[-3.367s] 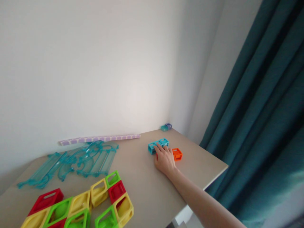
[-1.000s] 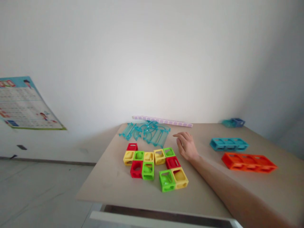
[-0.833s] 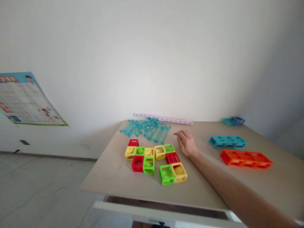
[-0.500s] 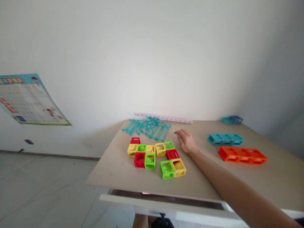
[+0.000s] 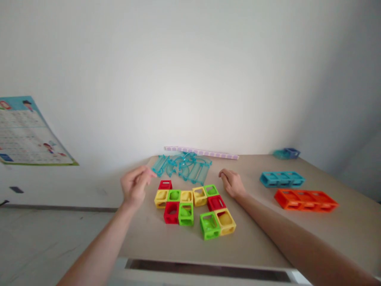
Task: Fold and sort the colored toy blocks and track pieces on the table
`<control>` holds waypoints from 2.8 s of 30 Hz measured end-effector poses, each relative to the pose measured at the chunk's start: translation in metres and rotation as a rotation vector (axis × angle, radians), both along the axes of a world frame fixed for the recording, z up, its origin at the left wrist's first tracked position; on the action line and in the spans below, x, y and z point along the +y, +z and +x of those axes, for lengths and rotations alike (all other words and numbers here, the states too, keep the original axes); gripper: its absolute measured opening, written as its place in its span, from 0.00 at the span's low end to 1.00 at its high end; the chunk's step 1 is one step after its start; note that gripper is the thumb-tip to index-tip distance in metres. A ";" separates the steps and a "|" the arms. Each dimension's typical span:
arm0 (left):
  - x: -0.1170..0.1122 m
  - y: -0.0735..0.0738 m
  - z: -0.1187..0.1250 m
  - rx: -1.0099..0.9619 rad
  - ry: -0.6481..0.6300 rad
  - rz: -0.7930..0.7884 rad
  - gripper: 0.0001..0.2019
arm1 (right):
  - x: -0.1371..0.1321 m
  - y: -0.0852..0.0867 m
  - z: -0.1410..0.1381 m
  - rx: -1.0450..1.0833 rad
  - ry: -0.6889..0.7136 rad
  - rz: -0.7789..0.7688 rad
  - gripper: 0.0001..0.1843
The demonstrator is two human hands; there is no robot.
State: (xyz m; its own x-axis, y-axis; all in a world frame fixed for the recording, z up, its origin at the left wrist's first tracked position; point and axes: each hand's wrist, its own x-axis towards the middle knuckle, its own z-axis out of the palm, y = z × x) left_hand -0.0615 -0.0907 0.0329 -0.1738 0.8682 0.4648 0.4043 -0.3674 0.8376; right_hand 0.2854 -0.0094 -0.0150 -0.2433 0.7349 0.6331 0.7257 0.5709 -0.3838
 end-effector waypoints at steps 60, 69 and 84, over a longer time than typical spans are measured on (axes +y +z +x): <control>0.077 -0.030 0.007 0.389 -0.519 -0.103 0.11 | -0.071 0.063 -0.131 -0.635 0.648 -0.163 0.15; 0.071 -0.023 0.014 0.262 -0.427 0.030 0.11 | -0.070 0.054 -0.127 -0.560 0.771 -0.126 0.12; 0.046 -0.008 0.031 -0.564 -0.795 -0.335 0.12 | -0.064 0.060 -0.117 0.225 0.716 -0.285 0.17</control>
